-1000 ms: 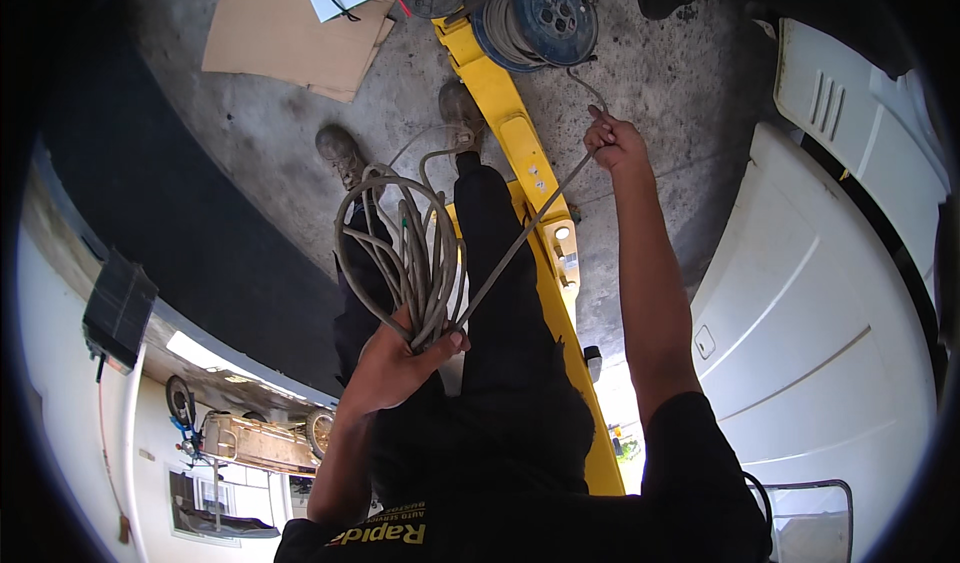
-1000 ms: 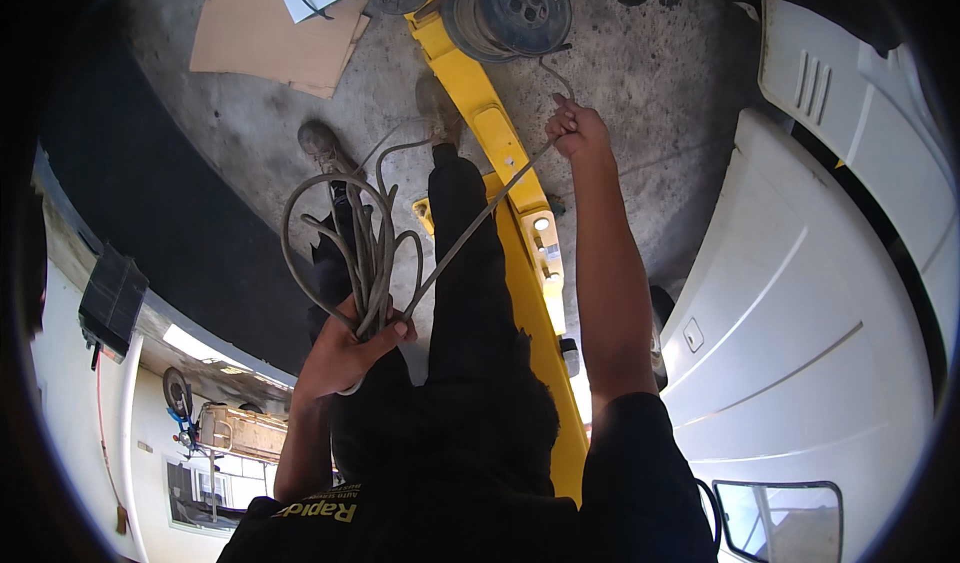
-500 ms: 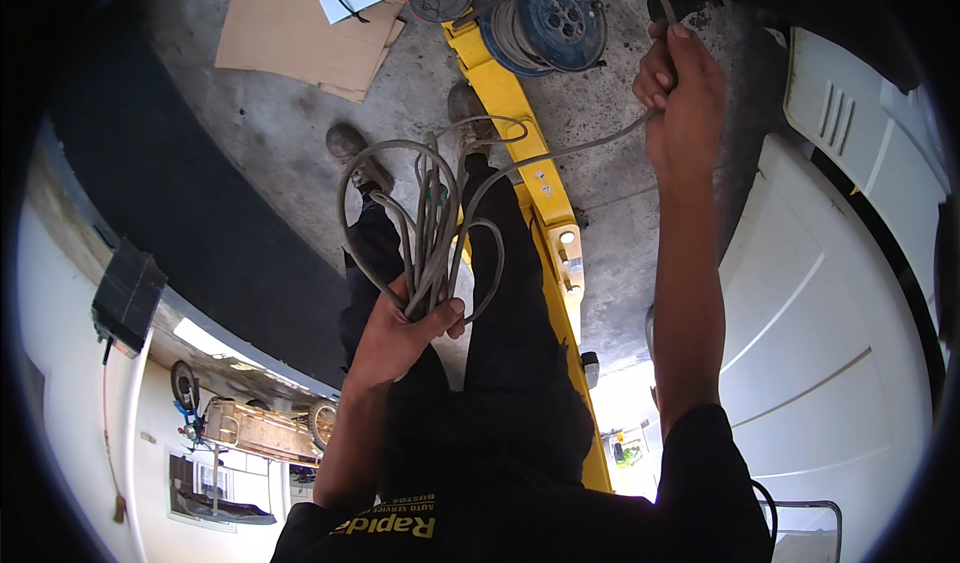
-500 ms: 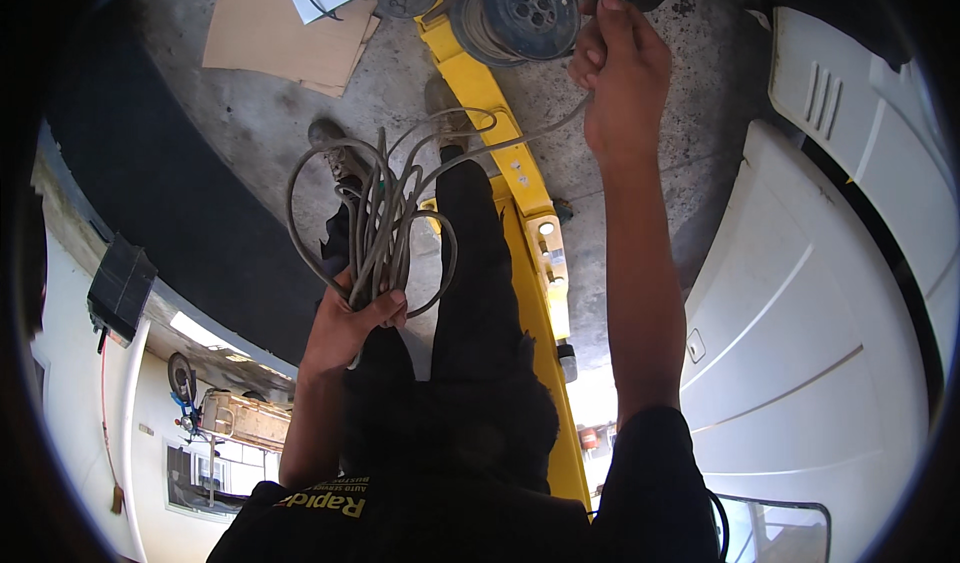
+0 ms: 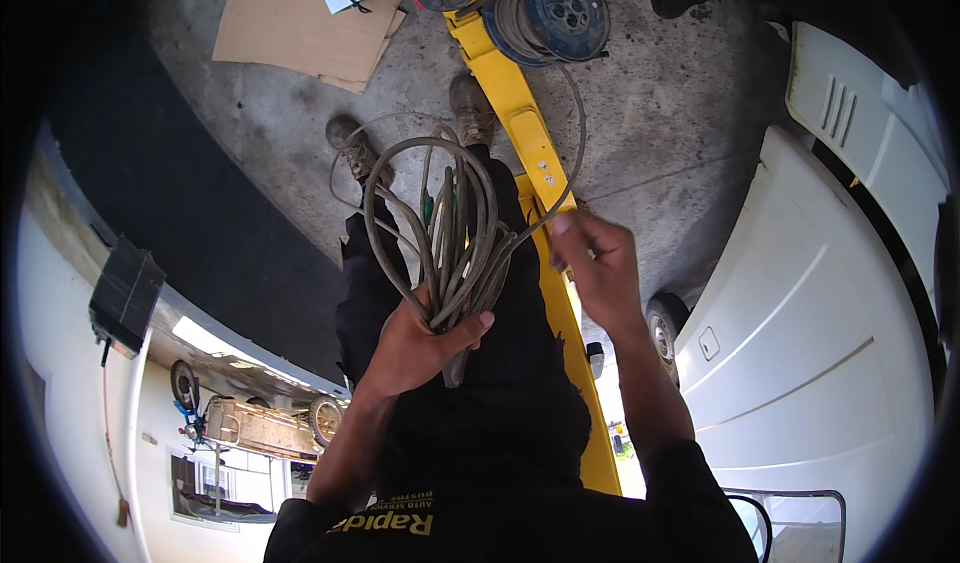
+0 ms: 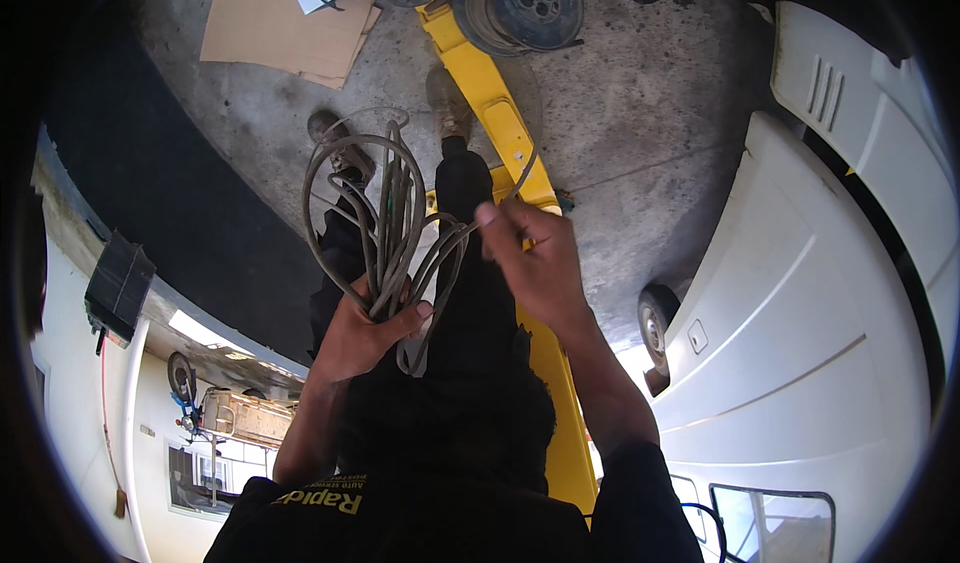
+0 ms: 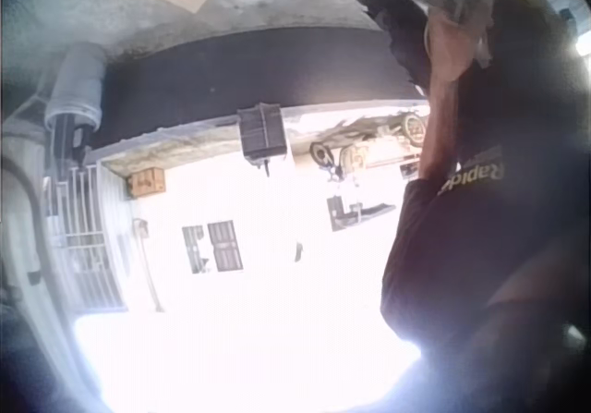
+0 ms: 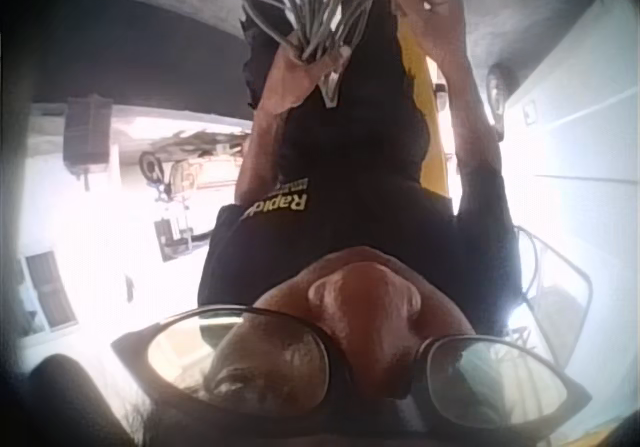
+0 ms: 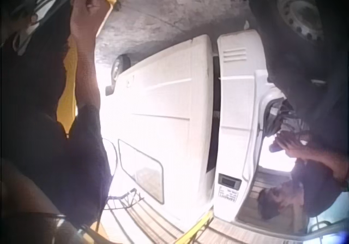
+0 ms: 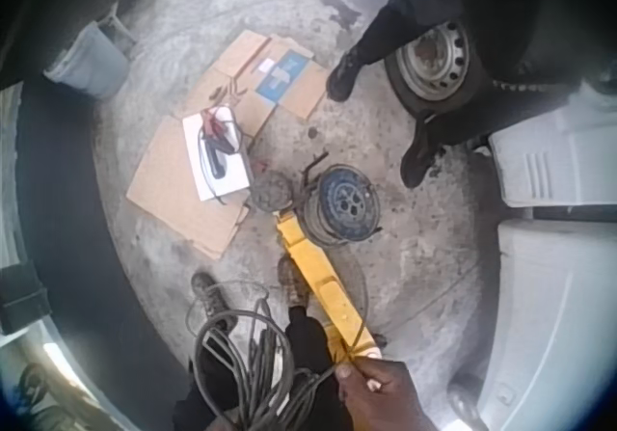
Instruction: The person coils a power cable, walks to a wall socket, and plugs it in. Then the person retrieves a jump starter and connects its clamps to a car battery inside a white van.
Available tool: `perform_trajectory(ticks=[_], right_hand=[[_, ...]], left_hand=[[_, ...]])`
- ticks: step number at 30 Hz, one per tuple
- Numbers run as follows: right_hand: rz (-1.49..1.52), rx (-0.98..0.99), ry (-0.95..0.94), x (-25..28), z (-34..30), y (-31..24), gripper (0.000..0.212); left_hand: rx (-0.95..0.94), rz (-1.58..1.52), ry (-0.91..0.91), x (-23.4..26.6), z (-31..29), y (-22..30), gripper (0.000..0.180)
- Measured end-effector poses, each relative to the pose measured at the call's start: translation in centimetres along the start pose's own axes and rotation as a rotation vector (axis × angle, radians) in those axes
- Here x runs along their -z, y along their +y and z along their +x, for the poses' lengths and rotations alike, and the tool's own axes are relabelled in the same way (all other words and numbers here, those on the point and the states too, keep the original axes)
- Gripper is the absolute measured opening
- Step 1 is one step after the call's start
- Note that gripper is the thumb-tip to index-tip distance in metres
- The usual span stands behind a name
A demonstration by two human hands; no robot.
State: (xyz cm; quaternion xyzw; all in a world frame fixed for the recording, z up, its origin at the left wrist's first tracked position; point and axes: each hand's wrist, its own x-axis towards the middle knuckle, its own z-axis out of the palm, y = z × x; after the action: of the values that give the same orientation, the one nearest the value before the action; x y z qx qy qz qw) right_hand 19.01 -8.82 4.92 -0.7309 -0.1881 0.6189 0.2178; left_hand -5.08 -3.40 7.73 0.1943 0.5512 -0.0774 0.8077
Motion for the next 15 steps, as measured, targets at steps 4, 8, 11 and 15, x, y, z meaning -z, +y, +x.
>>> perform_trajectory(ticks=[4, 8, 11, 15], right_hand=[[-0.234, 0.031, 0.424, 4.0, 11.5, 10.9, 0.037], [0.607, -0.575, 0.121, 6.8, 17.6, 17.8, 0.031], [1.029, -0.562, 0.352, 14.6, 21.3, 22.4, 0.025], [1.086, -0.270, 0.653, 21.5, 26.2, 15.7, 0.034]], left_hand=[[-0.028, 0.062, -0.129, -0.3, -1.0, -0.1, 0.026], [-0.051, 0.141, -0.165, 0.5, -1.0, -0.3, 0.028], [-0.125, 0.309, -0.177, 1.2, -0.5, -0.9, 0.032], [-0.035, 0.268, -0.103, 0.2, -0.1, 0.4, 0.030]])
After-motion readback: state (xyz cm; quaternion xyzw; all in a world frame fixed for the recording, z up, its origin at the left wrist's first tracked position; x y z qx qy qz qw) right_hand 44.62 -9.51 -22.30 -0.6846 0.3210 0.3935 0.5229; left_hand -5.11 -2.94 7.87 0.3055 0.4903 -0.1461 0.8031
